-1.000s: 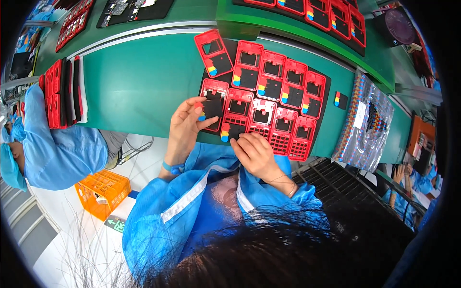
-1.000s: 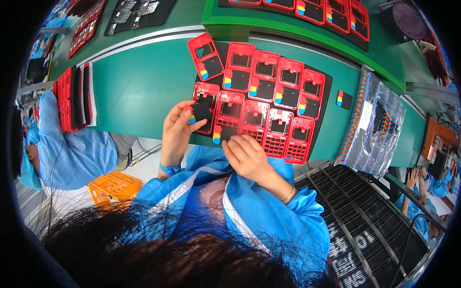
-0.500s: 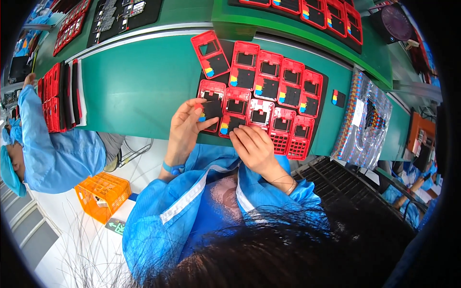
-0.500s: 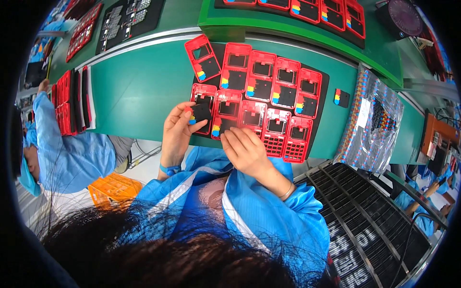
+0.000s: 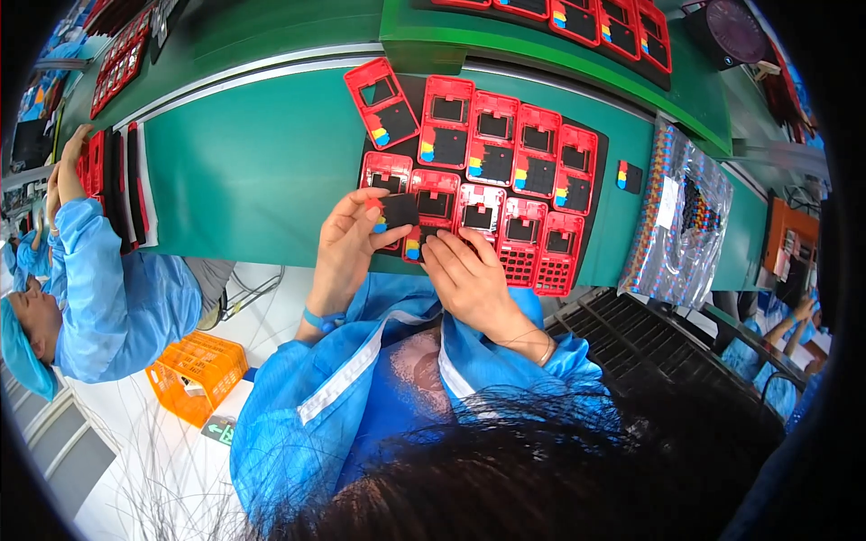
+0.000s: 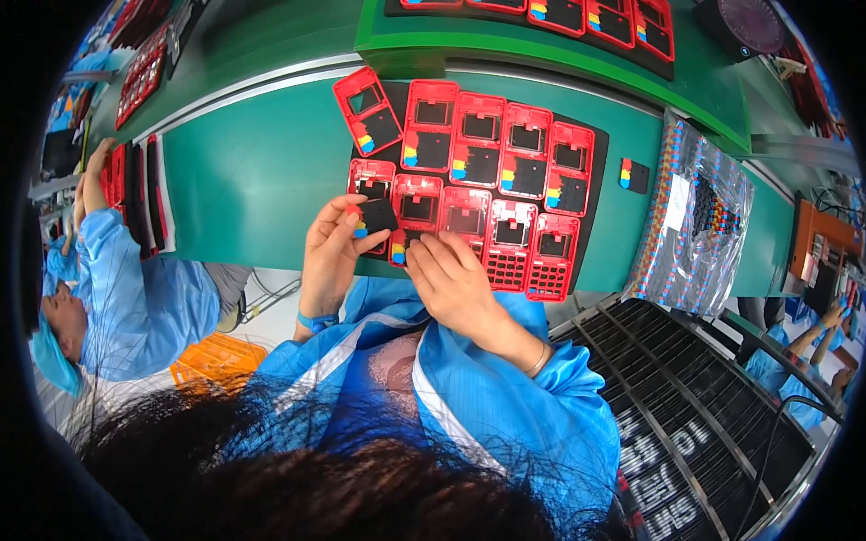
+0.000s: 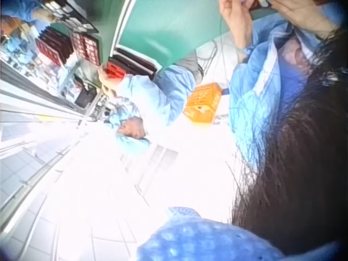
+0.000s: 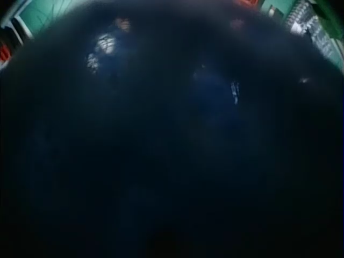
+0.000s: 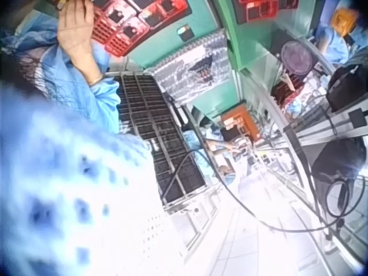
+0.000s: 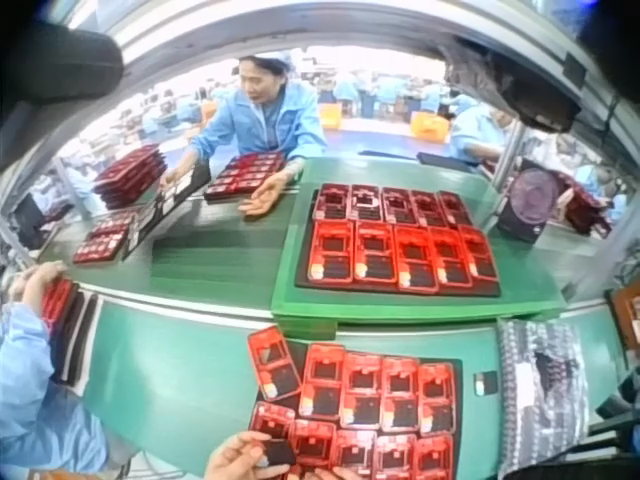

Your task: The person assembles keypad buttons and electronic components into red plastic casings by hand on an industrial assembly line.

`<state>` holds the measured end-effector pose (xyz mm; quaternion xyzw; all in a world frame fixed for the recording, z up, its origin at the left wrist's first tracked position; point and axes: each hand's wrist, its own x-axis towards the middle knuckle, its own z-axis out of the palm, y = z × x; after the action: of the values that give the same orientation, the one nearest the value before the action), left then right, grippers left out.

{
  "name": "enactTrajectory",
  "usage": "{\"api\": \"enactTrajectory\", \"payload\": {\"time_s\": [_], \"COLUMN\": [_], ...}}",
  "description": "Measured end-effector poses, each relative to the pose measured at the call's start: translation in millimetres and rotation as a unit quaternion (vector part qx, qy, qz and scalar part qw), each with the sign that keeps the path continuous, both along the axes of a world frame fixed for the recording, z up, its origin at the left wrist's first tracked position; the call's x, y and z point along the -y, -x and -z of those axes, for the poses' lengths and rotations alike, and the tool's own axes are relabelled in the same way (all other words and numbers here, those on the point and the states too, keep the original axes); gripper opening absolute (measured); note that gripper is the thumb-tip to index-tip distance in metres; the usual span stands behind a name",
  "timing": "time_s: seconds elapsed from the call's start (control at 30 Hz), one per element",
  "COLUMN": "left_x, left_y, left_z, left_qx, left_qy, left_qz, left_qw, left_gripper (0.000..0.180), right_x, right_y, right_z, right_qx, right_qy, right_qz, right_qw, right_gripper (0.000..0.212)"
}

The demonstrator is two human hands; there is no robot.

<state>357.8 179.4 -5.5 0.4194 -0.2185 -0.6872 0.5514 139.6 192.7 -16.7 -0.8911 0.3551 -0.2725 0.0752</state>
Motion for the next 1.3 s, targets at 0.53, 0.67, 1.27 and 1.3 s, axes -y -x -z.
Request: {"api": "enactTrajectory", "payload": {"time_s": [0.53, 0.67, 1.27, 1.3], "left_x": [-4, 2, -29, -36], "left_y": [11, 17, 31, 32], "left_z": [3, -1, 44, 53], "left_qx": [0.003, 0.001, 0.612, 0.635], "left_qy": [-0.001, -0.009, 0.488, 0.496], "left_qz": [0.034, 0.039, 0.087, 0.086], "left_qw": [0.999, 0.999, 0.617, 0.586], "left_gripper": [0.031, 0.033, 0.036, 0.035], "right_x": [3, 8, 7, 1], "right_y": [4, 8, 58, 63], "right_z": [-3, 1, -35, -35], "right_qx": [0.036, 0.015, 0.174, 0.177], "right_qy": [-0.012, 0.011, -0.289, -0.289], "right_qz": [0.005, 0.015, 0.171, 0.158], "right_qw": [0.999, 1.000, 0.926, 0.927], "right_gripper": [0.029, 0.025, 0.019, 0.019]}}
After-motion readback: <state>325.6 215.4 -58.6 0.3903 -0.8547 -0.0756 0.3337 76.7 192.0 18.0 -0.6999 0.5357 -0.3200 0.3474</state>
